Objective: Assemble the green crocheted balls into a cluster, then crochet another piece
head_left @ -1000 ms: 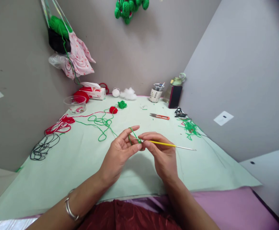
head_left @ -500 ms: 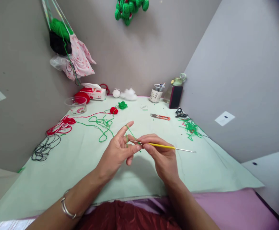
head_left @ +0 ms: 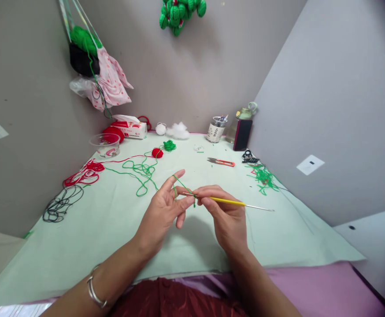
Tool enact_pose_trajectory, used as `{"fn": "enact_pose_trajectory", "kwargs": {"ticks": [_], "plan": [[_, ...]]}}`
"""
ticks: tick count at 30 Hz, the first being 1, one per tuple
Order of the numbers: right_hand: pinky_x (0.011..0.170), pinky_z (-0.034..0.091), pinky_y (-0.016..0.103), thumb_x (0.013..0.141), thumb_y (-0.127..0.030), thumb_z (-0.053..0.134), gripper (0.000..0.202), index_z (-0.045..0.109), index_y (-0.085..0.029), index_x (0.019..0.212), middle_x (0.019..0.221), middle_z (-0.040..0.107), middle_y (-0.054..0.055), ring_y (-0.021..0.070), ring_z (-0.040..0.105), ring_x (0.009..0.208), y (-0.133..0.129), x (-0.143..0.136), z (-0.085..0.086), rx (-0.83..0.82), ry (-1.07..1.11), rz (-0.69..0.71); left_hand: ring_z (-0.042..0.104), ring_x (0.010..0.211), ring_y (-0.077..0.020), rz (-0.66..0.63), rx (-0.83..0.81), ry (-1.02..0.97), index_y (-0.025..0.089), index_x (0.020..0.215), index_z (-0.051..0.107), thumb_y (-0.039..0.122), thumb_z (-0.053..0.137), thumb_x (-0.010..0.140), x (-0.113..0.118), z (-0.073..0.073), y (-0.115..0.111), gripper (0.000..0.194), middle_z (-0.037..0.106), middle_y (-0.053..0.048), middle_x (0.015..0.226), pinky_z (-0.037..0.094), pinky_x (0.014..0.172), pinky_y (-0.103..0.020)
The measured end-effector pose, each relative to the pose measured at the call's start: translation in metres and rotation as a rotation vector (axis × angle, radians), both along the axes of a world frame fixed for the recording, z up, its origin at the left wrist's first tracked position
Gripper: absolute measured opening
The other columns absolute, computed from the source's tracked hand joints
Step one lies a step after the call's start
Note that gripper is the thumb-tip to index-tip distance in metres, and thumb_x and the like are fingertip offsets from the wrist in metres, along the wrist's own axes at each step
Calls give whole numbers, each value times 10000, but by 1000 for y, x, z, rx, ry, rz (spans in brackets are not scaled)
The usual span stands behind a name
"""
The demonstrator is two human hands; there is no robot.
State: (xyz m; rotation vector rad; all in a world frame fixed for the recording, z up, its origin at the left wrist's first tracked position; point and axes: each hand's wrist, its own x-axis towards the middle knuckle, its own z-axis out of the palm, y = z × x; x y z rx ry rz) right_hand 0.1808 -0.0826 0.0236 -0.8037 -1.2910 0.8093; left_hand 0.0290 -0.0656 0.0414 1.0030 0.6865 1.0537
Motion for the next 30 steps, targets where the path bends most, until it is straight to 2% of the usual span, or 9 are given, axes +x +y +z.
{"fn": "enact_pose_trajectory", "kwargs": {"ticks": [6, 8, 11, 13, 16, 21, 23, 27, 30], "plan": [[652, 534, 297, 902, -170, 638, 174, 761, -284, 948, 897, 668, 25, 141, 630, 720, -1, 0, 3, 45, -75, -28, 398, 424, -2, 48, -13, 5, 256, 1467, 392, 251, 785, 756, 3, -1, -1, 812, 622, 26, 874, 277, 436, -199], [659, 534, 306, 895, -131, 633, 229, 759, -294, 994, 885, 657, 33, 155, 641, 749, -5, -2, -2, 150, -255, -169, 389, 430, -1, 52, -15, -3, 255, 1466, 388, 261, 798, 748, 4, -2, -3, 827, 616, 27, 870, 259, 422, -192], [711, 542, 333, 860, -67, 648, 369, 740, -315, 1117, 988, 676, 66, 202, 659, 890, -12, -6, -11, 420, -542, -416, 341, 428, 3, 17, -57, -79, 228, 1454, 405, 289, 800, 761, 7, -2, -6, 800, 584, 47, 790, 221, 417, -184], [711, 545, 330, 855, -44, 645, 406, 726, -313, 1149, 1011, 674, 66, 198, 660, 894, -14, -7, -11, 503, -554, -473, 274, 416, 8, -62, -122, -136, 192, 1436, 432, 284, 774, 795, 7, 0, -8, 733, 517, 76, 688, 197, 421, -179], [673, 533, 299, 890, -56, 609, 299, 738, -269, 1055, 908, 671, 43, 165, 648, 813, -13, -1, -2, 366, -401, -346, 192, 410, 20, -153, -204, -172, 148, 1381, 494, 236, 738, 827, 4, 5, -8, 612, 480, 82, 659, 171, 425, -176], [617, 496, 299, 953, -183, 557, 176, 726, -223, 923, 816, 625, 27, 135, 592, 671, -8, 11, 13, 124, 4, -51, 198, 416, 34, -130, -145, -175, 187, 1308, 568, 202, 721, 833, -1, 10, -6, 500, 531, 48, 773, 149, 427, -184], [627, 495, 300, 951, -198, 567, 171, 733, -228, 926, 839, 626, 28, 132, 587, 679, -9, 9, 13, 81, 46, 18, 232, 436, 23, -107, -98, -142, 223, 1313, 570, 207, 727, 828, 1, 9, -8, 510, 537, 42, 805, 155, 427, -187], [729, 508, 313, 927, -170, 607, 162, 754, -238, 937, 909, 686, 45, 169, 620, 848, -11, 1, 10, 90, -33, -36, 300, 494, -7, -68, -35, -73, 253, 1319, 566, 236, 751, 812, 6, 7, -12, 539, 542, 34, 838, 184, 424, -187], [726, 504, 306, 929, -176, 608, 167, 753, -254, 957, 928, 701, 35, 161, 621, 836, -11, 1, 7, 82, -7, -56, 345, 517, -12, -77, -18, -69, 256, 1326, 563, 242, 762, 802, 5, 6, -13, 561, 559, 22, 886, 216, 439, -194]]}}
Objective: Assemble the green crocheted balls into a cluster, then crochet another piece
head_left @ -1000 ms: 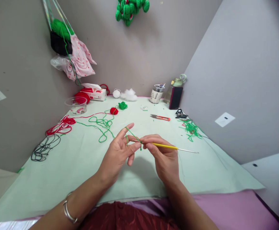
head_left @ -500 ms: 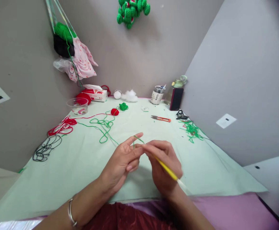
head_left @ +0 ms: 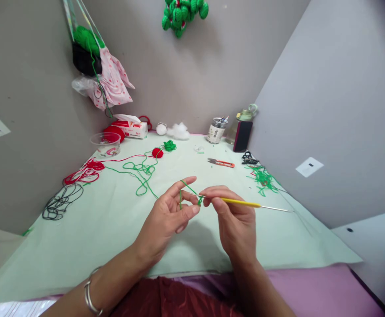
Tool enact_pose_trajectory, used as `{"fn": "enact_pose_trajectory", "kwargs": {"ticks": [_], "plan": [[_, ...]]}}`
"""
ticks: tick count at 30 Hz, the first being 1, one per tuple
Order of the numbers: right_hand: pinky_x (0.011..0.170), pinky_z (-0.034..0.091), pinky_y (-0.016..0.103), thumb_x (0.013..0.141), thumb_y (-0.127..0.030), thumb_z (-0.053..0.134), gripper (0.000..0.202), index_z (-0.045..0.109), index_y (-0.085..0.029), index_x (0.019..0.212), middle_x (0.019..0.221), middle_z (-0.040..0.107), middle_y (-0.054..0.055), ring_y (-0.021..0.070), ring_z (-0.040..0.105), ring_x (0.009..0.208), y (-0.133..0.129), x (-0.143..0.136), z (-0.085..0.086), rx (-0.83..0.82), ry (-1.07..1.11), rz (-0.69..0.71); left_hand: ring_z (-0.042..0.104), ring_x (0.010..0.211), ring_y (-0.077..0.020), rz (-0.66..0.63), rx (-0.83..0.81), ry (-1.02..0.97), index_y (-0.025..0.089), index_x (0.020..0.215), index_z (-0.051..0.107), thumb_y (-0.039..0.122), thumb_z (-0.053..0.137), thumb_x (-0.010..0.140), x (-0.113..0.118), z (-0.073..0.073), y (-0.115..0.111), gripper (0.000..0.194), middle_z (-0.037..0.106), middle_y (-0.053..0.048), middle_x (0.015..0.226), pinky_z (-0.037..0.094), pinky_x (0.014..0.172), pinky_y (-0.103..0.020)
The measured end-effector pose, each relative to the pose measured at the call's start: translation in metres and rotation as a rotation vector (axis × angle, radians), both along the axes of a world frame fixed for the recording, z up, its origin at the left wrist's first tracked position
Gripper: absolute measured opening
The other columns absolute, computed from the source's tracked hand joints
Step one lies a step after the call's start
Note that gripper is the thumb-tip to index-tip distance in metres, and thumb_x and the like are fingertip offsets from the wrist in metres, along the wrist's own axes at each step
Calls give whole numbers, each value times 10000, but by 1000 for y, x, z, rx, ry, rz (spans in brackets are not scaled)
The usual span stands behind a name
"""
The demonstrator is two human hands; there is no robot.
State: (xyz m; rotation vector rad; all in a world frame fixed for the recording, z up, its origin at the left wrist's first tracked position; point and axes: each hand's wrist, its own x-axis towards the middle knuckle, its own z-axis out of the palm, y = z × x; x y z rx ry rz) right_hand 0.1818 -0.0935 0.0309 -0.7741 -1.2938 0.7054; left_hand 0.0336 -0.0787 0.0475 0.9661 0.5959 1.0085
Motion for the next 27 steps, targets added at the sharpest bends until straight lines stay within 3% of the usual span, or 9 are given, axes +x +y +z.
{"fn": "enact_pose_trajectory", "kwargs": {"ticks": [7, 11, 18, 22, 25, 27], "plan": [[772, 518, 307, 924, -145, 609, 193, 756, -265, 958, 934, 713, 28, 160, 636, 880, -1, -2, 3, 50, -51, 2, 352, 471, -27, 2, -21, 4, 212, 1323, 583, 357, 645, 903, -6, 2, 1, 448, 467, 64, 632, 253, 496, -215], [784, 524, 302, 921, -132, 610, 206, 758, -272, 955, 919, 713, 21, 156, 642, 894, -3, -6, 4, 77, -78, -5, 357, 456, 6, 16, -19, 3, 236, 1306, 583, 268, 733, 833, -4, 1, 2, 497, 560, 40, 795, 235, 471, -208], [729, 537, 287, 935, -113, 575, 232, 738, -274, 971, 915, 709, 17, 152, 647, 874, -2, -7, 5, 84, -108, -33, 357, 463, 9, 41, -11, -13, 281, 1386, 505, 206, 747, 810, -3, 0, 0, 630, 593, 19, 895, 224, 442, -190], [731, 538, 302, 909, -48, 575, 329, 723, -287, 1079, 964, 686, 38, 161, 652, 889, -6, -12, -3, 212, -372, -240, 325, 463, -1, 54, -49, -34, 259, 1403, 488, 204, 766, 793, 0, 1, -2, 672, 540, 53, 762, 205, 437, -182], [732, 532, 319, 875, -25, 605, 394, 719, -287, 1146, 1023, 664, 63, 179, 651, 906, -8, -11, -8, 381, -530, -454, 222, 441, -10, -57, -152, -100, 197, 1378, 522, 230, 721, 840, -1, 2, -1, 574, 362, 105, 579, 181, 439, -175], [699, 521, 311, 887, -49, 597, 328, 731, -269, 1089, 958, 665, 54, 173, 643, 857, -8, -8, -5, 328, -464, -425, 161, 440, -7, -122, -216, -148, 165, 1323, 577, 210, 696, 854, -3, 3, 1, 486, 317, 111, 570, 167, 437, -173]]}}
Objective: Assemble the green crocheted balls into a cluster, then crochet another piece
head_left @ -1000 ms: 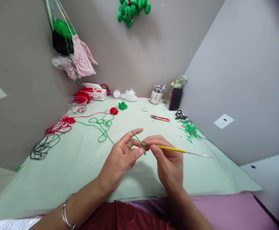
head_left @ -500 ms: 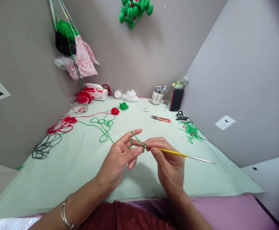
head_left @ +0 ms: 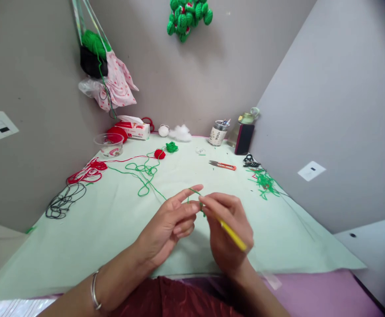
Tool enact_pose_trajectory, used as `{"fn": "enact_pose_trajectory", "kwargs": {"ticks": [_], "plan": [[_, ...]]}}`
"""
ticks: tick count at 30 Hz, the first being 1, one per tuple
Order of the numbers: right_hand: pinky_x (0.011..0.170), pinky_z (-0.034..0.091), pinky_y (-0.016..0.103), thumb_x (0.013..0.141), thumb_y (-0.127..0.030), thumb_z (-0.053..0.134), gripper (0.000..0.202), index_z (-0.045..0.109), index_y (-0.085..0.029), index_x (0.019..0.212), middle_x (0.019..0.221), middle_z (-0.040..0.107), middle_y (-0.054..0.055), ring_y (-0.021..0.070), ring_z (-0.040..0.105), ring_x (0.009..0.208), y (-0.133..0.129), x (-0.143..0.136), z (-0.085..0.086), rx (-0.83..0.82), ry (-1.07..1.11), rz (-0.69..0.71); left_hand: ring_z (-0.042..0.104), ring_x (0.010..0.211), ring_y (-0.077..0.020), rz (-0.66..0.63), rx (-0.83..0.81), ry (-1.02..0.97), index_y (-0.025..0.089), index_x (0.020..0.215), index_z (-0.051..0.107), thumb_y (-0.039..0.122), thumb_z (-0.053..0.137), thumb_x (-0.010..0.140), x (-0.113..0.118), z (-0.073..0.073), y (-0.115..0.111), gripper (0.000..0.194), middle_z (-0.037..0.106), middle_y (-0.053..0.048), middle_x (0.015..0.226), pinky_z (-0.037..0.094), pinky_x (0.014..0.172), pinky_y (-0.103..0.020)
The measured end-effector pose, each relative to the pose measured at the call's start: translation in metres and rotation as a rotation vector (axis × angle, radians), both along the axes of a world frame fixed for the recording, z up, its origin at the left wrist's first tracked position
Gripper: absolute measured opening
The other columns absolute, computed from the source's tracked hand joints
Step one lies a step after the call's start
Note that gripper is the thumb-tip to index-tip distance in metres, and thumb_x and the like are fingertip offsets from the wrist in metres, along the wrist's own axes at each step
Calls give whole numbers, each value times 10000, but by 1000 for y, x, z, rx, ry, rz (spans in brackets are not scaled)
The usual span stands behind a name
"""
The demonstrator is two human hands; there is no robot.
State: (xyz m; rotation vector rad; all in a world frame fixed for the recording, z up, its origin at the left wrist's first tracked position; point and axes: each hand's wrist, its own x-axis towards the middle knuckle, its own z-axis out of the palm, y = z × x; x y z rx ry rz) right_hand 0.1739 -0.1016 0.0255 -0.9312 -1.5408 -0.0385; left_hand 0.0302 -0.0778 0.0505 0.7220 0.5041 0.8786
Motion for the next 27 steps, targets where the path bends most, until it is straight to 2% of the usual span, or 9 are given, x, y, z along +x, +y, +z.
{"fn": "enact_pose_trajectory", "kwargs": {"ticks": [4, 7, 11, 18, 27], "plan": [[653, 480, 302, 948, -159, 551, 181, 718, -228, 935, 795, 616, 23, 147, 582, 718, 3, 8, 13, -233, 377, 238, 162, 449, 13, 36, 7, -18, 174, 1248, 640, 166, 683, 841, -5, 4, 3, 410, 425, 74, 679, 162, 440, -176], [672, 479, 307, 951, -204, 561, 168, 722, -230, 911, 816, 621, 28, 151, 580, 738, 4, 7, 18, -323, 427, 382, 233, 461, 11, 53, 97, 50, 226, 1267, 626, 182, 691, 834, -3, 5, 1, 440, 503, 45, 771, 167, 450, -192], [730, 503, 316, 929, -205, 604, 144, 745, -238, 923, 910, 690, 46, 175, 615, 846, 7, 4, 13, -374, 376, 411, 294, 504, -8, 64, 167, 150, 254, 1290, 606, 201, 707, 824, 0, 2, 0, 479, 519, 27, 837, 180, 464, -209], [693, 516, 283, 957, -270, 575, 171, 733, -223, 915, 896, 691, 33, 130, 614, 727, 13, 11, 9, -487, 614, 526, 304, 524, -10, 77, 187, 167, 230, 1257, 634, 208, 701, 824, -5, 2, 5, 439, 518, 5, 911, 215, 479, -213], [694, 525, 319, 989, -274, 501, 227, 697, -198, 904, 882, 685, 55, 158, 624, 743, 9, 11, 11, -426, 467, 507, 320, 542, -24, 84, 207, 183, 232, 1214, 669, 222, 685, 831, -9, 2, 6, 383, 497, 9, 898, 249, 505, -223]]}}
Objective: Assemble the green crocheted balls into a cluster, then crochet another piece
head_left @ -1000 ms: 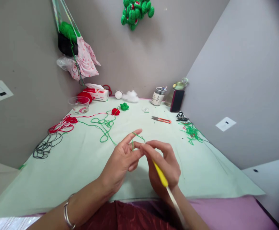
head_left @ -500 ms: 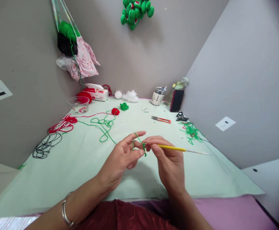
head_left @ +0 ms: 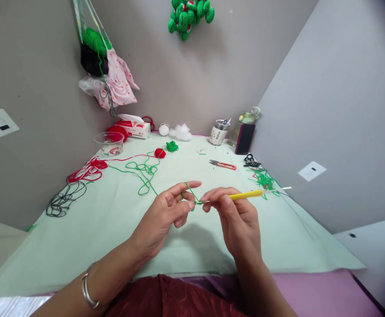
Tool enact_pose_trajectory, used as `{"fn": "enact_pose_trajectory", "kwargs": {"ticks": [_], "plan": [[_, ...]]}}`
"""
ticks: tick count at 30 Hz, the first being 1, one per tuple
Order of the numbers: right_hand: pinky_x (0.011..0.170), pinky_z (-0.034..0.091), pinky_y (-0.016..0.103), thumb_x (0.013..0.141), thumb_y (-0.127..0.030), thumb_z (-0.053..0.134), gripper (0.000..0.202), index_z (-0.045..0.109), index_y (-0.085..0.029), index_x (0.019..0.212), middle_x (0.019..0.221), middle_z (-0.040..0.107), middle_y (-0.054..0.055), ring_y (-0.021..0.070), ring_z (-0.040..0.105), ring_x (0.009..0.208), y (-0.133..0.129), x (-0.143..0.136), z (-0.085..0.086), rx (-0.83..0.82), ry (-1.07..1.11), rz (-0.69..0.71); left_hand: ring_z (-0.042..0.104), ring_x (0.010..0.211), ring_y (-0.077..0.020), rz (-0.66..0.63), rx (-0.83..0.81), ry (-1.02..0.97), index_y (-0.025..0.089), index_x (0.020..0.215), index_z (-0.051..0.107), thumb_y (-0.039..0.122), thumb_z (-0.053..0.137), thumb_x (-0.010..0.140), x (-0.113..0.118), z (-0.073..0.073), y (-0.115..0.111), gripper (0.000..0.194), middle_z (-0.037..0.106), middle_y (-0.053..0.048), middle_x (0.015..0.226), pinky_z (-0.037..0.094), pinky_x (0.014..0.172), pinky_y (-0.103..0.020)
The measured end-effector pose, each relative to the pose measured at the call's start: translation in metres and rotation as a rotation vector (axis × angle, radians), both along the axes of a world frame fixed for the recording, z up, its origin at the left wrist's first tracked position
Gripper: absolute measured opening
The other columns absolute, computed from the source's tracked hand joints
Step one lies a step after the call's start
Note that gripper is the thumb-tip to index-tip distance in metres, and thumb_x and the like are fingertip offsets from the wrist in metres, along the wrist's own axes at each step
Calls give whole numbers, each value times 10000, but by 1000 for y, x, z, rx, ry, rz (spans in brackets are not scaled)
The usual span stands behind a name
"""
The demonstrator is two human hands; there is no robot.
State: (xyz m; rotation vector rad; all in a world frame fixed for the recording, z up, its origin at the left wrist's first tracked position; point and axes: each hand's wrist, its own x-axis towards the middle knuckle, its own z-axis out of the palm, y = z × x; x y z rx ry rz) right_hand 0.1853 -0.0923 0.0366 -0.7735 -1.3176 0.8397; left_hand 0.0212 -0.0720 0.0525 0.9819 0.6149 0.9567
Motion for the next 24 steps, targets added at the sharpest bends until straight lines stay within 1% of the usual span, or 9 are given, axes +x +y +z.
{"fn": "enact_pose_trajectory", "kwargs": {"ticks": [6, 11, 13, 15, 16, 18, 19, 21, 24], "plan": [[723, 511, 331, 988, -172, 470, 214, 678, -214, 959, 905, 688, 47, 168, 638, 795, -10, 0, 3, 154, -273, -160, 318, 555, -46, 15, 33, 40, 256, 1243, 654, 256, 703, 822, 0, -3, 1, 424, 506, 20, 864, 259, 504, -233], [760, 519, 353, 952, -90, 483, 221, 653, -223, 1005, 913, 691, 52, 194, 656, 882, -14, 0, 4, 313, -441, -223, 350, 571, -59, 37, 70, 89, 245, 1265, 639, 291, 708, 822, 2, -5, 1, 451, 525, 17, 858, 275, 508, -237], [754, 530, 345, 925, -55, 512, 261, 653, -232, 1052, 948, 692, 61, 190, 657, 883, -14, -1, 0, 374, -537, -278, 363, 570, -55, 61, 73, 91, 243, 1256, 640, 288, 719, 816, 4, -6, 0, 450, 537, 17, 860, 280, 511, -233], [757, 541, 340, 894, -30, 554, 335, 660, -248, 1124, 998, 687, 75, 195, 656, 912, -14, -3, -7, 476, -664, -373, 360, 562, -46, 81, 47, 53, 236, 1248, 641, 276, 738, 804, 6, -7, -2, 457, 545, 19, 856, 276, 509, -223], [768, 544, 345, 881, -21, 571, 381, 662, -262, 1162, 1027, 684, 80, 204, 654, 939, -15, -4, -11, 531, -727, -429, 348, 552, -40, 75, 15, 22, 230, 1248, 640, 271, 742, 802, 8, -7, -3, 459, 541, 22, 836, 269, 505, -217], [793, 546, 366, 869, -22, 593, 448, 660, -302, 1213, 1081, 679, 79, 225, 648, 990, -16, -6, -16, 599, -798, -525, 300, 520, -32, 13, -78, -53, 211, 1248, 641, 271, 741, 808, 10, -8, -5, 455, 495, 43, 731, 244, 490, -206], [795, 545, 376, 871, -29, 594, 459, 661, -320, 1219, 1092, 678, 74, 231, 646, 998, -17, -7, -17, 599, -784, -546, 269, 503, -28, -31, -127, -89, 200, 1243, 646, 270, 740, 811, 10, -8, -5, 448, 457, 56, 682, 227, 482, -201], [767, 544, 380, 885, -50, 577, 415, 677, -324, 1181, 1053, 680, 64, 227, 649, 952, -18, -6, -15, 527, -661, -515, 214, 481, -17, -91, -196, -136, 181, 1219, 665, 258, 743, 808, 9, -7, -4, 425, 409, 71, 642, 196, 467, -196], [687, 522, 356, 925, -98, 529, 263, 710, -263, 1020, 875, 666, 50, 200, 632, 807, -17, -4, -4, 338, -363, -383, 204, 464, 5, -63, -190, -142, 183, 1172, 693, 219, 746, 795, 7, -4, -2, 382, 476, 46, 730, 178, 451, -200]]}}
